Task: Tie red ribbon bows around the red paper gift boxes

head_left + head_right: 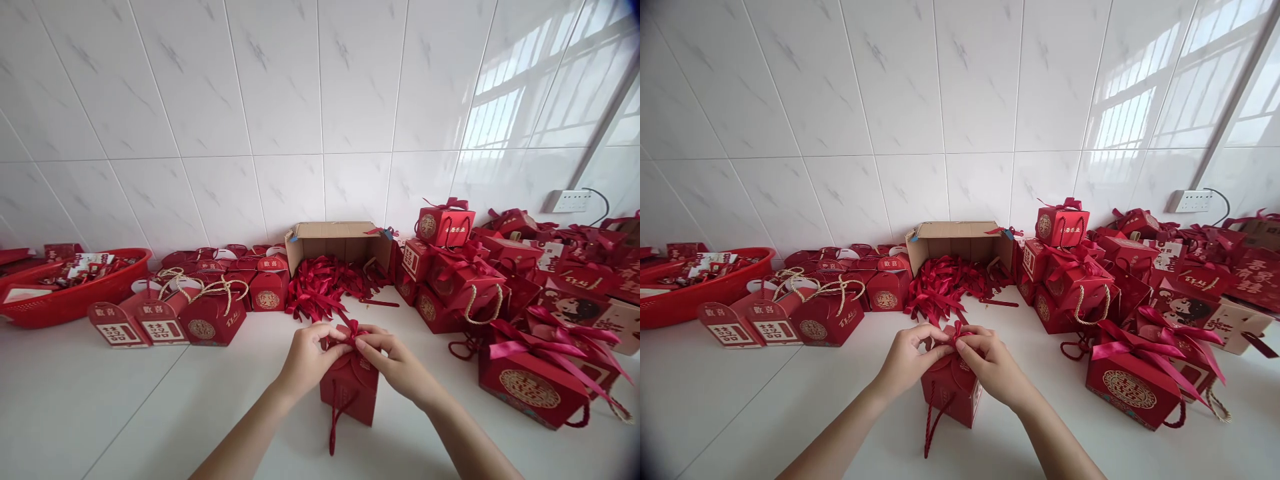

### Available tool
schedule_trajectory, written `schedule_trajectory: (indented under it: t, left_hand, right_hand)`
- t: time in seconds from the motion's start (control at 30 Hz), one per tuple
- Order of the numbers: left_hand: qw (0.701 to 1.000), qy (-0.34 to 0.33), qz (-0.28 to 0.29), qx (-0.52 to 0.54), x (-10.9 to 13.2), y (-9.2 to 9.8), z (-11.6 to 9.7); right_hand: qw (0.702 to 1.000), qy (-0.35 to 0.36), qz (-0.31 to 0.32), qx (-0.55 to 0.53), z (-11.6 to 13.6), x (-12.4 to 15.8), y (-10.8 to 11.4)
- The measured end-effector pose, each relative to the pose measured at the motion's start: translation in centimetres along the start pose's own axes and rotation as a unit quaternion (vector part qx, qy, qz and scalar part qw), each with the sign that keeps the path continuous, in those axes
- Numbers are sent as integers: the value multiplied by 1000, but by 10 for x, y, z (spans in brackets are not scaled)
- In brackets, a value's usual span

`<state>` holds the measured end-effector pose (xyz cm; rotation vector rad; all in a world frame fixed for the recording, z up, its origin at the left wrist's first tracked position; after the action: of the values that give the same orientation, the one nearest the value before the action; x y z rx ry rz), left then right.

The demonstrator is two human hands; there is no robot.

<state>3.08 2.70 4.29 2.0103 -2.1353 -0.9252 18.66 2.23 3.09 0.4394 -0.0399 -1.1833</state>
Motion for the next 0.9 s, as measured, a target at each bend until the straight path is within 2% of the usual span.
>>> schedule_trajectory:
  t: [0.1,0.23,0.47,0.7,0.9]
  left_hand:
    - [1000,-10,-16,7,-1,2,5]
    - [1000,-11,-9,15,0,2,7]
    - [999,33,-30,20,0,4,4]
    - [999,15,-18,37,-2,6,4]
    - [999,26,6,40,-1,5,4]
  right_hand:
    - [999,9,19,34,2,3,3]
    - [997,9,34,62,-1,6,4]
    - [996,9,20,89,1,10,2]
    - [993,-6,35,111,3,15,1]
    - [992,1,54,116,8,19,0]
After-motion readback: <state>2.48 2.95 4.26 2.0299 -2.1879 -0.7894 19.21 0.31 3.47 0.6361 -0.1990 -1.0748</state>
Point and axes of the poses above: each hand's wrist, its own x-axis away from the middle knuckle, its own y-axis out of the back of the hand, z = x × y, the point moved 5 cm from there along -x, towards the middle knuckle
